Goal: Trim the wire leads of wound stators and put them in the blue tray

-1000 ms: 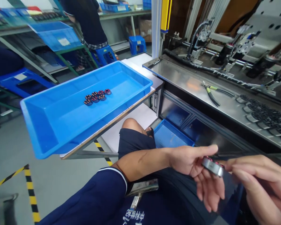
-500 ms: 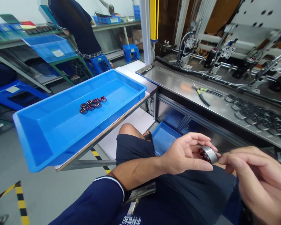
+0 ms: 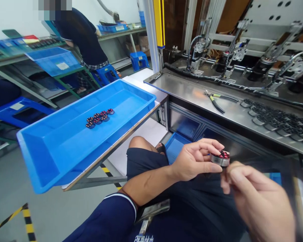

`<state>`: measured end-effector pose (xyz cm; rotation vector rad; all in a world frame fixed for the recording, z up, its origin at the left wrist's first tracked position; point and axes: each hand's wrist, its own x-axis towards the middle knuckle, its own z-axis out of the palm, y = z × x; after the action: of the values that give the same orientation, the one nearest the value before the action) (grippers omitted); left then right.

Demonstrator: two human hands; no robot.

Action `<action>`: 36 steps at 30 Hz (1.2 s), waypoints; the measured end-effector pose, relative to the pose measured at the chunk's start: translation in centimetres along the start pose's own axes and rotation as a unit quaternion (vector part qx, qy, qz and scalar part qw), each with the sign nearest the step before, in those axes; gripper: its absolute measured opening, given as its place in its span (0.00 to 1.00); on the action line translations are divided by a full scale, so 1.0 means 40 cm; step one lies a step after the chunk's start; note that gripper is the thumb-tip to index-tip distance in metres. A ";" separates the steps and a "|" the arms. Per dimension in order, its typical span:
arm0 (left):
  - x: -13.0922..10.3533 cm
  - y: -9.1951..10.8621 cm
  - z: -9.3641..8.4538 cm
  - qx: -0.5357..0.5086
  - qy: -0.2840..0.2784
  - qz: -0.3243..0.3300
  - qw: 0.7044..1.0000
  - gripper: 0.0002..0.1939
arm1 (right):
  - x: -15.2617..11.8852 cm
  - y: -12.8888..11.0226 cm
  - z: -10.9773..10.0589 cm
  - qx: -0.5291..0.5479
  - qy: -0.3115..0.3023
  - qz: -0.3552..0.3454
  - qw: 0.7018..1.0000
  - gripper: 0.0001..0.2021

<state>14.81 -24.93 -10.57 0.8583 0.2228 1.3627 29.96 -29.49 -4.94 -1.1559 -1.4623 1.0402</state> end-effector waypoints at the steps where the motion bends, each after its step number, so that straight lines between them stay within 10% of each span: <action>1: 0.001 0.000 -0.003 -0.003 -0.001 -0.004 1.000 0.17 | 0.000 0.012 0.009 0.060 -0.030 0.032 0.997 0.15; 7: 0.003 0.011 -0.019 -0.008 -0.014 0.002 1.000 0.15 | 0.005 0.068 0.022 0.236 -0.108 0.136 0.956 0.16; 16: 0.010 0.041 -0.033 0.160 -0.146 0.032 0.976 0.17 | 0.010 0.108 0.025 0.308 -0.184 0.033 0.933 0.17; 21: -0.004 0.063 -0.031 0.342 -0.046 0.086 0.935 0.45 | 0.004 0.122 0.001 0.063 -0.011 -0.138 0.988 0.15; 25: -0.025 0.061 0.000 0.406 -0.060 0.061 0.910 0.32 | 0.007 0.129 -0.024 -0.164 0.070 -0.347 0.921 0.28; 29: -0.023 0.047 0.019 0.434 -0.074 0.106 0.892 0.26 | -0.001 0.127 -0.040 -0.184 0.041 -0.364 0.912 0.31; 32: -0.014 0.045 0.014 0.501 -0.061 0.218 0.835 0.22 | -0.007 0.107 -0.057 -0.083 -0.004 -0.271 0.959 0.24; 36: -0.012 0.043 0.005 0.623 -0.029 0.330 0.709 0.14 | 0.003 0.067 -0.059 -0.155 0.012 -0.335 0.929 0.14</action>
<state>13.51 -25.52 -9.47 2.2844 0.9236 1.7818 32.68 -28.73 -7.12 -0.7651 -1.8590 0.3273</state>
